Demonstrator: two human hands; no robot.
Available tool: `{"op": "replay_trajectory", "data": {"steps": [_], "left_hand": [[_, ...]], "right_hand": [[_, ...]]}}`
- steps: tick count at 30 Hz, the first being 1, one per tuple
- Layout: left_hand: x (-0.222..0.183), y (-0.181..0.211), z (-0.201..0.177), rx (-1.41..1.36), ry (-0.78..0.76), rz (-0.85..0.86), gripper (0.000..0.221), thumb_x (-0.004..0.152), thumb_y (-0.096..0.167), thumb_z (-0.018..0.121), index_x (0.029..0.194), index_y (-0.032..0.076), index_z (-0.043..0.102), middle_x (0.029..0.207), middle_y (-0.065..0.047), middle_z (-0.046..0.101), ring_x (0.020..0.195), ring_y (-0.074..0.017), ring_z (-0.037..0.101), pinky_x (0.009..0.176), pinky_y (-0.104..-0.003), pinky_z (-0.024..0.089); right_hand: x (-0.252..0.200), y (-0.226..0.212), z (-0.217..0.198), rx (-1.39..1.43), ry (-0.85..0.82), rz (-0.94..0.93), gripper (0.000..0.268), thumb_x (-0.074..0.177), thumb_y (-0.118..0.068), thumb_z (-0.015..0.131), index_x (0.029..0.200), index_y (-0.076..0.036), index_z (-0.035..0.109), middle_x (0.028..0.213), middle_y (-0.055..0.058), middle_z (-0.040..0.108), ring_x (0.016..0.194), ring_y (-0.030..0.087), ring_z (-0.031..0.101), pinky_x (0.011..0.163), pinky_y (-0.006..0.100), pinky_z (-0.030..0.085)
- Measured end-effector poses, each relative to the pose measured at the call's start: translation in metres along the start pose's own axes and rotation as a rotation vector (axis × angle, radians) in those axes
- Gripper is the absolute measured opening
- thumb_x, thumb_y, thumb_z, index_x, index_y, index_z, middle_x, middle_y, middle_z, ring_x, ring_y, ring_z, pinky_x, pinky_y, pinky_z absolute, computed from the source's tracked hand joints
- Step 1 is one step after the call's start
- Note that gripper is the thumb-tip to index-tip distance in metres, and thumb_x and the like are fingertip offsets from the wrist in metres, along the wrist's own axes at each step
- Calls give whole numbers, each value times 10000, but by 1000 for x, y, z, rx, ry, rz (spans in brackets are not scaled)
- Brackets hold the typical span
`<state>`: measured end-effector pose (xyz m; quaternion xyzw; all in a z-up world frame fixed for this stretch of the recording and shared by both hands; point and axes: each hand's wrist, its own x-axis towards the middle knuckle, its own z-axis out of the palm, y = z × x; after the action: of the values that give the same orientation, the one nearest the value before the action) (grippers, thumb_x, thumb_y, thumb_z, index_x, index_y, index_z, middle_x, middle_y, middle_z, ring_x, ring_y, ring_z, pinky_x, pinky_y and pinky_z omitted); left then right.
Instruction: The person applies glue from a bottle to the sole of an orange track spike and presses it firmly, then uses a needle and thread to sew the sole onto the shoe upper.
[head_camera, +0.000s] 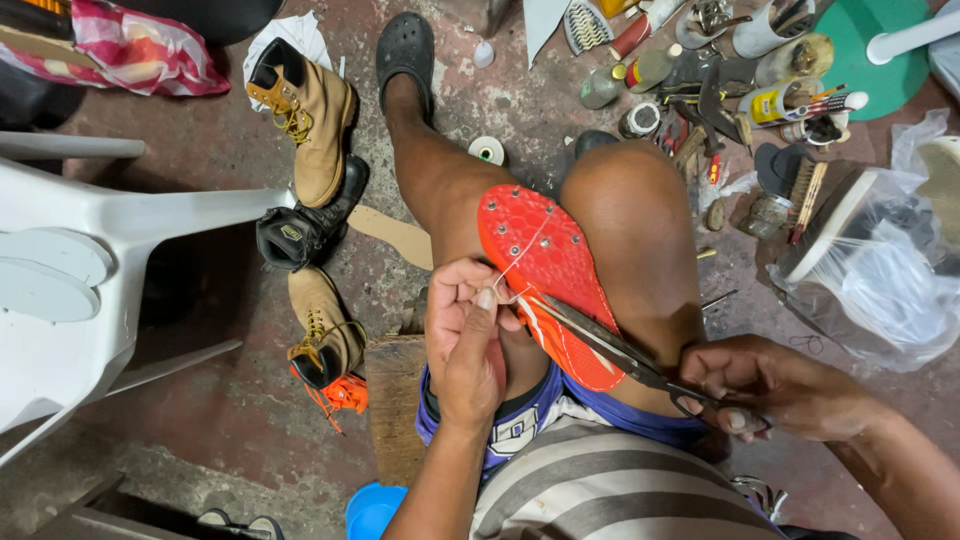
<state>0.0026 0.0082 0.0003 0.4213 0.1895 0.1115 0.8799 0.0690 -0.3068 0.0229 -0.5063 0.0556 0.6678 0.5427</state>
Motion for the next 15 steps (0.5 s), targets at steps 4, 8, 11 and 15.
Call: {"op": "replay_trajectory", "data": {"steps": [4, 8, 11, 15], "left_hand": [[1, 0, -1, -22, -23, -22, 192, 1077, 136, 574, 1224, 18, 536, 1035, -44, 617, 944, -93, 574, 779, -212, 477], [2, -1, -1, -21, -43, -23, 173, 1080, 115, 576, 1218, 17, 542, 1034, -46, 614, 943, -92, 568, 776, -211, 470], [0, -1, -2, -20, -53, -31, 164, 1083, 107, 574, 1218, 18, 544, 1043, -47, 607, 956, -95, 568, 792, -215, 482], [0, -1, -1, -17, -72, -32, 148, 1090, 94, 559, 1216, 20, 540, 1041, -66, 608, 961, -124, 593, 858, -255, 532]], "right_hand": [[0, -8, -3, -1, -11, 2, 318, 816, -215, 806, 1004, 25, 712, 653, -24, 604, 523, 59, 514, 440, 218, 353], [1, -14, 0, -62, 87, 114, 357, 776, -270, 860, 949, 8, 717, 603, -34, 566, 482, 47, 474, 417, 212, 338], [3, -21, 0, -60, 69, 55, 371, 760, -276, 866, 946, 9, 717, 658, -33, 615, 508, 49, 508, 424, 209, 350], [5, -24, 0, 37, -3, -47, 364, 782, -261, 846, 976, 20, 722, 666, -23, 606, 530, 58, 533, 427, 203, 360]]}}
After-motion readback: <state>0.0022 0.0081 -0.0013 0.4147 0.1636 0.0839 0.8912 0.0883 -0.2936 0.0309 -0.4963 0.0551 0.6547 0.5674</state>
